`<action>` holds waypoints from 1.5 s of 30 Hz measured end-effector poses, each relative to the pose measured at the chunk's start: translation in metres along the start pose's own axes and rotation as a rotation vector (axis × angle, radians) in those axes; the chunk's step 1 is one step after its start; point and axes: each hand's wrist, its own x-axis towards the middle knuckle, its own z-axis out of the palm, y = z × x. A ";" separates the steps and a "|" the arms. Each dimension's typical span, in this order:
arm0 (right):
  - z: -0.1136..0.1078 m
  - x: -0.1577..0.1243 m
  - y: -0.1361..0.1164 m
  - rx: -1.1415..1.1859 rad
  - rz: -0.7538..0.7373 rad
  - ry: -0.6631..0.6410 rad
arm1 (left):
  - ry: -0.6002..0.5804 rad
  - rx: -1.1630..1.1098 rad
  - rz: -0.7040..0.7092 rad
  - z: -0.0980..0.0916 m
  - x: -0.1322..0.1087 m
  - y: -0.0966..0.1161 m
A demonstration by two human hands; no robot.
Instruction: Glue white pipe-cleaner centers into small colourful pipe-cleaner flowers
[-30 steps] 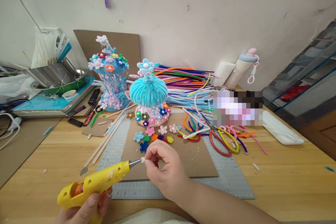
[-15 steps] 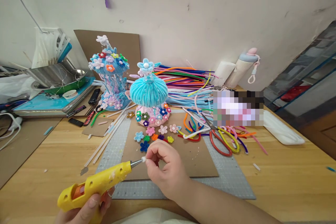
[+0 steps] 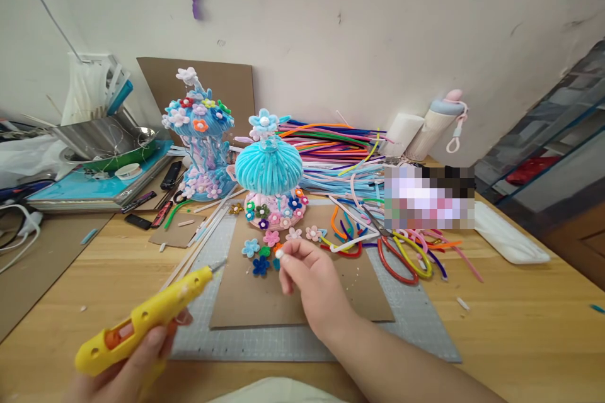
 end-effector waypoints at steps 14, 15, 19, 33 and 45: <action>-0.034 0.023 -0.017 0.141 0.015 0.156 | 0.046 1.111 0.059 -0.036 0.068 -0.018; -0.032 0.022 -0.015 0.122 0.033 0.140 | 0.069 1.113 0.151 -0.028 0.066 -0.010; -0.023 0.017 -0.007 0.016 0.069 0.061 | -0.270 0.767 0.247 0.015 0.070 0.018; -0.007 0.004 0.008 -0.050 0.124 -0.050 | -0.427 0.242 0.119 0.086 0.095 0.026; -0.002 -0.001 -0.004 -0.148 0.036 -0.084 | -0.807 -0.798 -0.420 0.090 0.074 0.038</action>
